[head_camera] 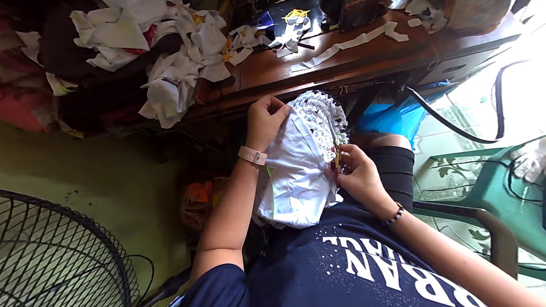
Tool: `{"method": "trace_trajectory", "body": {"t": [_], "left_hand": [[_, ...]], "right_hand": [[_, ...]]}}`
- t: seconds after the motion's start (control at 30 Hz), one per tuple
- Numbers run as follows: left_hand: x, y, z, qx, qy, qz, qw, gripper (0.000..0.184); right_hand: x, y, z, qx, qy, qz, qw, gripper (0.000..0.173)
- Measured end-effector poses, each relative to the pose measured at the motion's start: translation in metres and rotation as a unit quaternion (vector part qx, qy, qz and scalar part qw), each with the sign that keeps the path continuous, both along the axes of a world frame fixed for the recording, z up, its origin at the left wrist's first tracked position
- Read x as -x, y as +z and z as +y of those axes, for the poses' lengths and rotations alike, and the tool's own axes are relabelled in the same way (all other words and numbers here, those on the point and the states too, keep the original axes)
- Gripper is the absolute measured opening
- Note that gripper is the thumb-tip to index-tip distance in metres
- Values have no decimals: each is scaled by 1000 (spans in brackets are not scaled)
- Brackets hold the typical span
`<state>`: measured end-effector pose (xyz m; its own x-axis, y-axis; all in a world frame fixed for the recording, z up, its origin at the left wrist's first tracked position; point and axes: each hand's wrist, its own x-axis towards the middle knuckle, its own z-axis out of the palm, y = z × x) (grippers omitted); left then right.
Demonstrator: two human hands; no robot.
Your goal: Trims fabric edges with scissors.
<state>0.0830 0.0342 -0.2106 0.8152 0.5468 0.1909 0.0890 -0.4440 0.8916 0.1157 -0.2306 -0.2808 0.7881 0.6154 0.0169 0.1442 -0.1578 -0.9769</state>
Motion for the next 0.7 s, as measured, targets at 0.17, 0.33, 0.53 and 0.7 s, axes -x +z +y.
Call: {"method": "trace_trajectory", "body": {"t": [0.17, 0.33, 0.53, 0.7], "left_hand": [[0, 0, 1, 1, -2, 2, 1000, 11], [-2, -2, 1, 3, -6, 0, 1000, 11], [-3, -2, 4, 8, -12, -10, 1000, 11], [-3, -1, 4, 13, -13, -3, 1000, 11]], "right_hand": [[-1, 0, -2, -12, -2, 29, 1000, 59], [-1, 0, -2, -19, -2, 25, 1000, 59], [0, 0, -2, -33, 8, 33, 999, 61], [-3, 5, 2, -38, -23, 33, 998, 63]]}}
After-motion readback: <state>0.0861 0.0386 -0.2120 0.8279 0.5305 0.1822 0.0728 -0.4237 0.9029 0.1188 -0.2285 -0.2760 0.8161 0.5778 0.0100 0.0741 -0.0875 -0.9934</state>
